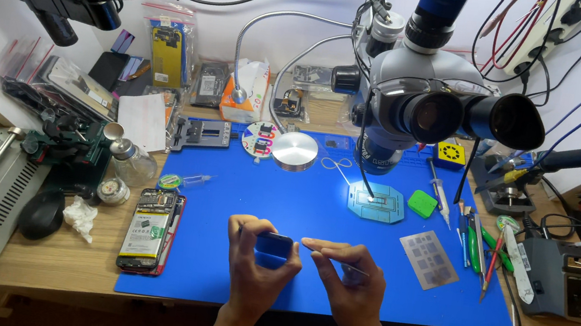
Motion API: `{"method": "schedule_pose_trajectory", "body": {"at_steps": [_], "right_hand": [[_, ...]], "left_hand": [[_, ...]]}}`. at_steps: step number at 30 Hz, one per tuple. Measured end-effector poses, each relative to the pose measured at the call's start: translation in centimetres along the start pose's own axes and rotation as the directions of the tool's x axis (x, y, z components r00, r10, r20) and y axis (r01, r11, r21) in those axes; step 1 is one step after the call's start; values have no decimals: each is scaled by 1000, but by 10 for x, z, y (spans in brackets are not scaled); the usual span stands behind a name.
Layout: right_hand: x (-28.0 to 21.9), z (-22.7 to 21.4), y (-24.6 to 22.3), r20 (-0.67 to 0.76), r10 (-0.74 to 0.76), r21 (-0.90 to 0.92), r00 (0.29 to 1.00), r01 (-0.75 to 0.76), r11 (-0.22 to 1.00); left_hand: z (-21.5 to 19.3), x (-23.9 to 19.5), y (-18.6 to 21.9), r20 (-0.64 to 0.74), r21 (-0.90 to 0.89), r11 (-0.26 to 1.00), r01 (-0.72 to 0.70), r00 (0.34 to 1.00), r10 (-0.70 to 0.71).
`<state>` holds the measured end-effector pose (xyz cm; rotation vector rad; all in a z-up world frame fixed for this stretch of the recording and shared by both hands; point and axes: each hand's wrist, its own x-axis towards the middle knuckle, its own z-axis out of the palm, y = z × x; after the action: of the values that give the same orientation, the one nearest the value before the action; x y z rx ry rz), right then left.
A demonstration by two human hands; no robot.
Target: The person uses a metal prying tool to separate the back cover from the frame of a smartphone. They carefully work the tool along the edges of the device to release the adhesive seal and eventually lift the back panel away from the main body.
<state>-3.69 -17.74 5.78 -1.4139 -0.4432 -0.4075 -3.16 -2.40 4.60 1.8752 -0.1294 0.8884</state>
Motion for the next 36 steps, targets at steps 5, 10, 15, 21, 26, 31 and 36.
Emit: {"method": "schedule_pose_trajectory", "body": {"at_steps": [5,10,15,21,26,31,36], "right_hand": [[6,2,-1,43,30,18,999,-31,999],[5,3,0,58,28,7,998,-29,1000],[1,4,9,29,37,28,999,-37,999],[3,-1,18,135,-239,-254,962,266,930],[10,-6,22,376,-526,-433,762,647,628],[14,-11,9,113,-54,-233,992,80,969],[19,-18,1,220,-184,-135,958,217,967]], "left_hand": [[1,0,2,33,-6,1000,2,999,-1],[1,-3,-6,58,-22,999,42,997,-41],[4,-2,-4,52,-17,999,50,997,-49],[7,-3,-12,37,111,993,-27,999,23],[13,-6,-18,36,112,993,-31,999,27],[11,-3,-17,39,123,986,-115,993,111],[20,-12,-33,99,107,986,-131,988,120]]}}
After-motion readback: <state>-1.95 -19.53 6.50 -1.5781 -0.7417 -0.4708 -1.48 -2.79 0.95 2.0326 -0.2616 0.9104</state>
